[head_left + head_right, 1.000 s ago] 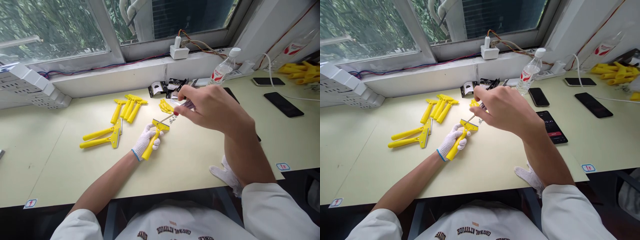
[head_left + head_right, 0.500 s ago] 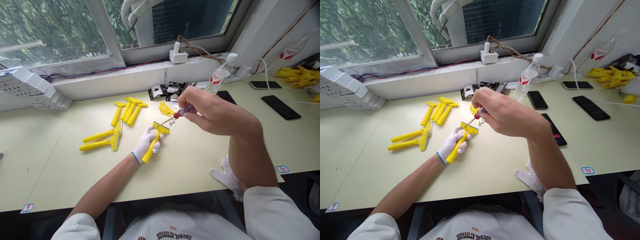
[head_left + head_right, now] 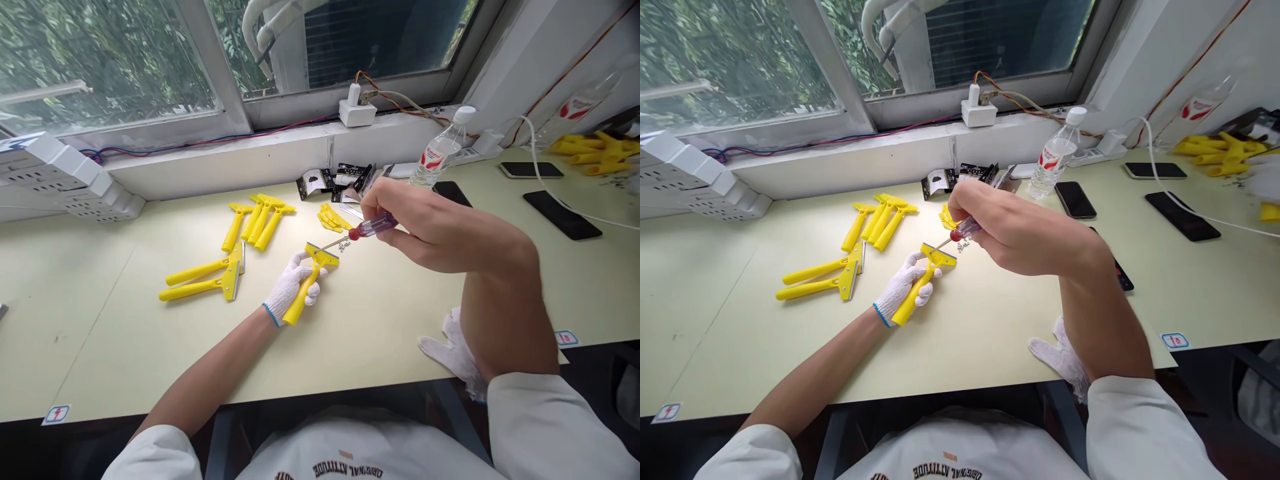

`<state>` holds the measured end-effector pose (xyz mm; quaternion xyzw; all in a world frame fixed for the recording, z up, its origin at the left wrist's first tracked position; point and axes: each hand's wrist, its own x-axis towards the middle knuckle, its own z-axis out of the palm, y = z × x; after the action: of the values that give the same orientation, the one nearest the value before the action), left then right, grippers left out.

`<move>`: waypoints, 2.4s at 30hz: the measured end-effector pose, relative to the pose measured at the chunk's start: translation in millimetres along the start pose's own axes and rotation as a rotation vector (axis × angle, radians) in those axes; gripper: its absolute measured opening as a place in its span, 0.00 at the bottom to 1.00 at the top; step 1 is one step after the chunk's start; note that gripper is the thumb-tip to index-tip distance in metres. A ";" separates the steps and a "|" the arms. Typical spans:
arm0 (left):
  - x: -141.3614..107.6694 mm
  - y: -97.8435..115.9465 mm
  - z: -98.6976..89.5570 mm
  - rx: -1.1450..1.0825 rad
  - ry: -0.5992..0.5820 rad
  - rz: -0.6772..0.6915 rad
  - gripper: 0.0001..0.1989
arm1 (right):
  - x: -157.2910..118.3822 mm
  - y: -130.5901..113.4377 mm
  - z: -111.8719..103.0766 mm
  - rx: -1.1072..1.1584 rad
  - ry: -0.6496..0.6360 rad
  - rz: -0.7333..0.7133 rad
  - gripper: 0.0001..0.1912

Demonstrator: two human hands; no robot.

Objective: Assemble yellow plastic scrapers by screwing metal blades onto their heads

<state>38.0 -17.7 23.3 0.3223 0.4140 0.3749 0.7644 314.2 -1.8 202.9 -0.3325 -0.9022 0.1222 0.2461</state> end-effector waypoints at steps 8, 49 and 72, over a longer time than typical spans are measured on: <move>-2.4 1.0 2.4 0.025 -0.013 -0.014 0.29 | 11.3 -7.6 17.5 -0.238 0.208 0.253 0.12; -3.6 2.9 2.6 0.070 -0.005 -0.065 0.30 | 10.5 26.2 7.6 -0.096 0.164 -0.099 0.04; -16.9 11.1 1.3 0.933 -0.073 0.377 0.31 | 37.3 116.8 44.7 0.680 0.641 0.432 0.18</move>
<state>29.4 -26.5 39.4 0.7117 0.4449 0.2699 0.4719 329.2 107.9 133.6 -0.4332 -0.6014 0.3486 0.5737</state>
